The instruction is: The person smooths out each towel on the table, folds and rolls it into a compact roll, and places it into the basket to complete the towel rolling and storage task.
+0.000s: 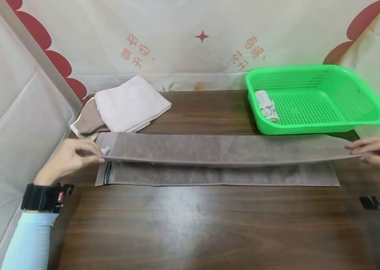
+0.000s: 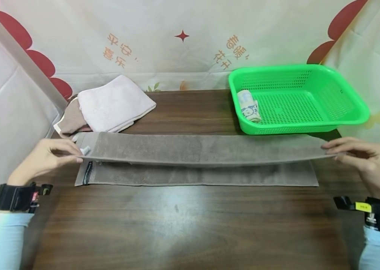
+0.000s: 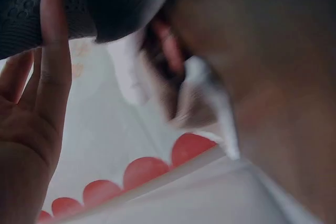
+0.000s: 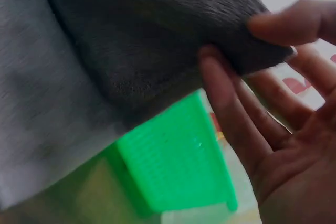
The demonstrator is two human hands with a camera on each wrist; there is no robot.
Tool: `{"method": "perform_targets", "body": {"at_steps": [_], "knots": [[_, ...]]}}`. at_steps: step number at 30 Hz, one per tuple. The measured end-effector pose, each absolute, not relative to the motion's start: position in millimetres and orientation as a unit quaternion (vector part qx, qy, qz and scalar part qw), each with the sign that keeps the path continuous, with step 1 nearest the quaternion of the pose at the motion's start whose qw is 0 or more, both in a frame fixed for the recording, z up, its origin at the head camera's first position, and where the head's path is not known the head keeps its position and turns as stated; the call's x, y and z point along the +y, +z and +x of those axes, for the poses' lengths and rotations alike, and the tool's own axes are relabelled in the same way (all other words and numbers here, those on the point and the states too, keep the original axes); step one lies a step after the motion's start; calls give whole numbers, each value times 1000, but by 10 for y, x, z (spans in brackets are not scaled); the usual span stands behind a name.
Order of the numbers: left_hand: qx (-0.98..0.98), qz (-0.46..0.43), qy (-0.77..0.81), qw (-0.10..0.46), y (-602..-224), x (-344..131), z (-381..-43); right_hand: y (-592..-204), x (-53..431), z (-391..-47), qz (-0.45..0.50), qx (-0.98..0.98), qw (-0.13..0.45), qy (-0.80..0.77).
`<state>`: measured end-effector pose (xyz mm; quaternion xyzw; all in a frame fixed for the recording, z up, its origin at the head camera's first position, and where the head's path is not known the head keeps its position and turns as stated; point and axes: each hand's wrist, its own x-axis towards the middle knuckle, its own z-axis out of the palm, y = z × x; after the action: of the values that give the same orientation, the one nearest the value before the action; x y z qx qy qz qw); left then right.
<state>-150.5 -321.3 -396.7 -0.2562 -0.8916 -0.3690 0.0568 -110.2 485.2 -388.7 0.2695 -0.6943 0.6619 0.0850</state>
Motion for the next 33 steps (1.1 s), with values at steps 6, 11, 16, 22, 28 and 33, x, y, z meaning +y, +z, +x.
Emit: {"method": "perform_targets", "body": {"at_steps": [6, 11, 16, 22, 28, 33], "knots": [[-909, -267, -317, 37, -4202, -3184, -1262, -4058, 4868, -897, 216, -814, 59, 536], [-924, -274, -262, 41, -4236, -3164, -1177, -4127, 4843, -855, 191, -889, 43, 415], [-938, -272, -214, 18, -4221, -3113, -1150, -4235, 4840, -873, 187, -924, 28, 334], [-960, -226, -150, -65, -4089, -3018, -1173, -4142, 4823, -989, 161, -955, -15, 247], [-965, -209, -138, -85, -3956, -2932, -1335, -3969, 4661, -1261, 33, -978, -62, 199], [-967, -207, -131, -68, -3954, -2888, -1481, -3985, 4519, -1417, -8, -974, -125, 189]]}}
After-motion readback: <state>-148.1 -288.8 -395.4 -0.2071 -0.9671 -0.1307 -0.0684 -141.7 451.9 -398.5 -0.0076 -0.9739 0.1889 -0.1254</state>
